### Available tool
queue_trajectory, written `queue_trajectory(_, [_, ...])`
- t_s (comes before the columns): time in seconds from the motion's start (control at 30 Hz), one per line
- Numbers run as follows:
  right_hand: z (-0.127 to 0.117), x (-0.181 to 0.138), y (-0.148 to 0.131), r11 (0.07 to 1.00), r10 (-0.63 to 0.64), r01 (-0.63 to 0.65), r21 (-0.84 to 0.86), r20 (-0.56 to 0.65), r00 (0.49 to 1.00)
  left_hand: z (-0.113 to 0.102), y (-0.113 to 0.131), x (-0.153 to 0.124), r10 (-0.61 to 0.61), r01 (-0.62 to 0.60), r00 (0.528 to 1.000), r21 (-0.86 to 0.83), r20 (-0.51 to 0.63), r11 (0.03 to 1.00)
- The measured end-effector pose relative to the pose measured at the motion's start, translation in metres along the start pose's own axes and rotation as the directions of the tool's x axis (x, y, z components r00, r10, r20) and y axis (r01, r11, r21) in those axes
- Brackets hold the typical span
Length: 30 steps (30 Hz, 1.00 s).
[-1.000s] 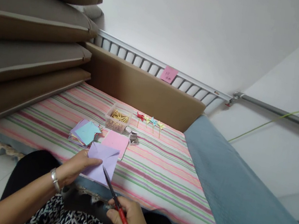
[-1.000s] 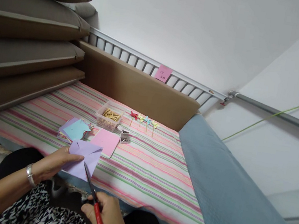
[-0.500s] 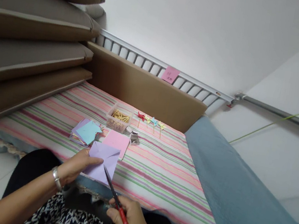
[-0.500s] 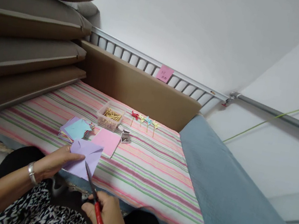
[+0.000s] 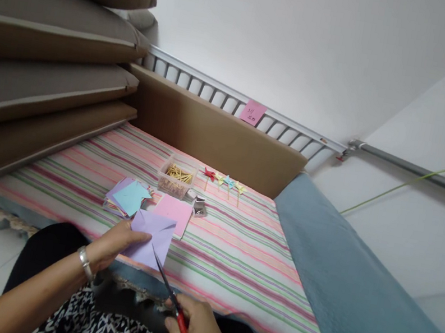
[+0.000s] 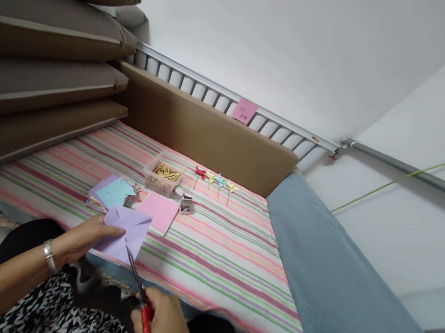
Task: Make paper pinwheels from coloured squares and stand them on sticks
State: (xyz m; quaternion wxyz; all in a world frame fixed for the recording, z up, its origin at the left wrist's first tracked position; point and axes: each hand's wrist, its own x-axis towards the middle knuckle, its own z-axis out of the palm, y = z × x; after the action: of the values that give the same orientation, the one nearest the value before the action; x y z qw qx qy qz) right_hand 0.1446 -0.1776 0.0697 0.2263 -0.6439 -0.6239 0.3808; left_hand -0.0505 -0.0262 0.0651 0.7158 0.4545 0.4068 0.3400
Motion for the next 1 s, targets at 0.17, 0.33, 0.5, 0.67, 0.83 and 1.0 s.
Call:
queue_trajectory(0.17, [-0.016,-0.014,0.019,0.997,-0.08,0.08,-0.024,0.027,0.996,-0.013,0.002,0.004,-0.024,0.025,0.999,0.047,-0.025,0.999])
queue_trajectory(0.33, [-0.027,-0.007,0.024,0.993,-0.081,0.094,0.07,-0.171,0.982,-0.006,-0.007,0.0,-0.141,0.118,0.977,0.146,0.159,0.982])
queue_trajectory(0.5, [-0.02,0.026,0.004,0.948,-0.135,0.206,0.243,-0.278,0.951,0.016,-0.015,-0.008,-0.171,0.101,0.913,0.202,0.371,0.974])
queue_trajectory(0.67, [-0.011,0.045,-0.006,0.946,-0.048,0.13,0.295,-0.27,0.962,0.023,-0.013,-0.011,-0.189,0.112,0.88,0.195,0.436,0.974])
queue_trajectory(0.83, [-0.007,0.052,0.002,0.832,-0.004,0.194,0.52,-0.345,0.939,0.013,-0.013,-0.005,-0.186,0.144,0.916,0.141,0.355,0.98])
queue_trajectory(1.0, [0.006,0.063,0.011,0.678,0.077,0.304,0.669,-0.476,0.876,0.023,-0.023,-0.005,-0.125,0.172,0.946,-0.136,0.3,0.976])
